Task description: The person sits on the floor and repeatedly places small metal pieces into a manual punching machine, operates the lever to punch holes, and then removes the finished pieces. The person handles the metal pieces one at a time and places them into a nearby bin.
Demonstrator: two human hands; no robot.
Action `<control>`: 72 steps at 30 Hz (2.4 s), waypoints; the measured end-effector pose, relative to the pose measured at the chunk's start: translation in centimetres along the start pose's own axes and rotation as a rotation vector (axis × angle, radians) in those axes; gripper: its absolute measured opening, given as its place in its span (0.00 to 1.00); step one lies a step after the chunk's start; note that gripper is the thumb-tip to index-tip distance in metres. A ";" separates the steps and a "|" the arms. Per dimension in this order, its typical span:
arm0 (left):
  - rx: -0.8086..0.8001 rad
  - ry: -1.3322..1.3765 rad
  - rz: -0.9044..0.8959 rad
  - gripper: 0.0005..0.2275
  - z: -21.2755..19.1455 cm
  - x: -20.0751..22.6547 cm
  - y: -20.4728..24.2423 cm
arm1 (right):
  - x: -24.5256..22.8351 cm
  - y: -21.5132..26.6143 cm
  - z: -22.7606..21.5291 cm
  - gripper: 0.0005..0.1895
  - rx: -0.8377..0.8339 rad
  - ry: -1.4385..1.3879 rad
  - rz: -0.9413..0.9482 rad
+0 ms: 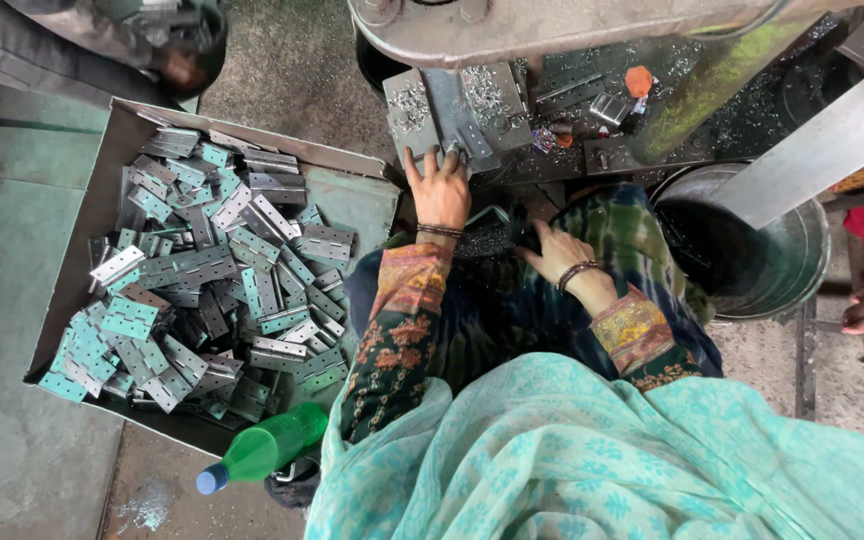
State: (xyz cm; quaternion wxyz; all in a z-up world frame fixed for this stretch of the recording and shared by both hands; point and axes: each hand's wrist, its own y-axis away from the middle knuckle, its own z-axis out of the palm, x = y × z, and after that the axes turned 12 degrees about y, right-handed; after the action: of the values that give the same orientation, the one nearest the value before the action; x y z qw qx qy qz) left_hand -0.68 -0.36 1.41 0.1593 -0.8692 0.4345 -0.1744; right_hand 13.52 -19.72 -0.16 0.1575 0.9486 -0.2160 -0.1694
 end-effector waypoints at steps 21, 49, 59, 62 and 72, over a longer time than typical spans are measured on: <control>-0.040 0.136 -0.493 0.14 0.2 -4.3 -2.9 | -5.1 -9.9 -3.7 0.16 0.735 -0.078 -0.410; -0.248 0.019 -0.314 0.17 5.5 -2.2 -3.0 | 1.5 -1.0 8.7 0.43 0.101 -0.035 0.063; -0.389 -0.022 -0.360 0.16 6.6 -2.9 -4.5 | 0.8 -0.5 2.7 0.44 -0.018 0.027 -0.014; -0.299 0.005 -0.337 0.18 6.8 -3.5 -5.5 | 0.8 -0.6 3.7 0.44 0.008 0.059 0.004; -0.330 -0.060 -0.355 0.18 6.1 -3.2 -5.7 | 1.4 -0.9 5.6 0.46 0.100 -0.042 -0.003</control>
State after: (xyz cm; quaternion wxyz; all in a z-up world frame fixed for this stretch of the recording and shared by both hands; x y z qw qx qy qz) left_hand 4.22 6.27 -2.04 -0.0054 -0.9509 0.2925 -0.1005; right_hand 12.90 -20.87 -5.83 0.1053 0.9519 -0.2259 -0.1784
